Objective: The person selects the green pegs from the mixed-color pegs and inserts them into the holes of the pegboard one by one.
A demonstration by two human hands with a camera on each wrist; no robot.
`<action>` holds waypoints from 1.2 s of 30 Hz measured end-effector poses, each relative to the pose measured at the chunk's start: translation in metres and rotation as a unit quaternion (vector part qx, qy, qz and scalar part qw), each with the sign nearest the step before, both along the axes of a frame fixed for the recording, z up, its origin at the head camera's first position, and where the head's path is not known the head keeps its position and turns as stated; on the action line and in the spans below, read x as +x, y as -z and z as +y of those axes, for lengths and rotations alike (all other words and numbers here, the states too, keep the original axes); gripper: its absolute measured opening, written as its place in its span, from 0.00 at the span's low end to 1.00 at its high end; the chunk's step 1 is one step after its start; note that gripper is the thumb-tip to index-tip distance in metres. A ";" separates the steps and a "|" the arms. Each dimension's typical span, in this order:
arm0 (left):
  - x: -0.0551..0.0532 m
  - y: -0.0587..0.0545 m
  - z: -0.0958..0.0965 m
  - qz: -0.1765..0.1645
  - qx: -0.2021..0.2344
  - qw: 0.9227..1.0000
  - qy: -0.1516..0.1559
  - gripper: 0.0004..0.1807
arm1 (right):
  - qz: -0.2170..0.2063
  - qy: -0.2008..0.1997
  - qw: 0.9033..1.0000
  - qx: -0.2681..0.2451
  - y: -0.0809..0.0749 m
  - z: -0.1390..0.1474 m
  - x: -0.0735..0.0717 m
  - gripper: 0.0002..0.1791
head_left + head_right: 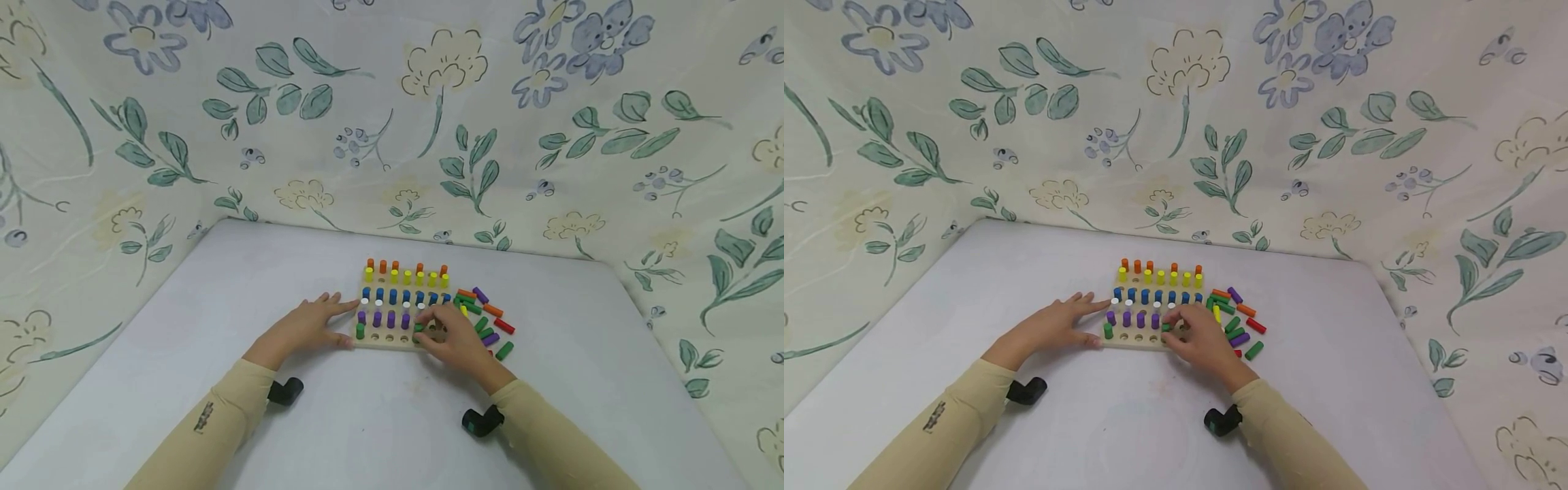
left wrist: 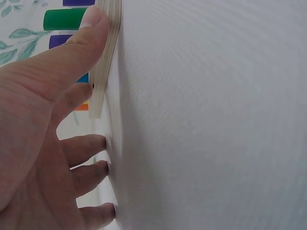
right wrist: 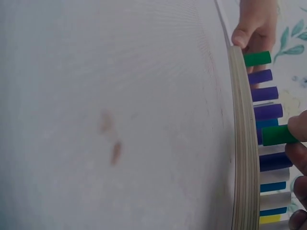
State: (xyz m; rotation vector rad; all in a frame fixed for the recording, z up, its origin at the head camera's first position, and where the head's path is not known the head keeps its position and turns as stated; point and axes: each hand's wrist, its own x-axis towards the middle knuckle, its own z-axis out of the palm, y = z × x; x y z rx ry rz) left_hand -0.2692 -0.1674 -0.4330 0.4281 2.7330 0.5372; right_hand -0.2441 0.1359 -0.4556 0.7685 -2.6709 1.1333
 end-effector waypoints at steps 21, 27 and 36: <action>0.000 0.000 0.001 -0.004 -0.005 1.000 -0.009 0.47 | 0.028 -0.024 0.999 0.016 0.003 -0.013 -0.005 0.10; 0.000 0.000 0.001 -0.006 -0.003 1.000 -0.011 0.48 | 0.025 -0.025 0.999 0.021 0.002 -0.018 -0.005 0.11; 0.001 -0.001 0.001 -0.005 -0.004 1.000 -0.008 0.48 | 0.035 -0.022 0.998 0.037 0.000 -0.027 -0.006 0.10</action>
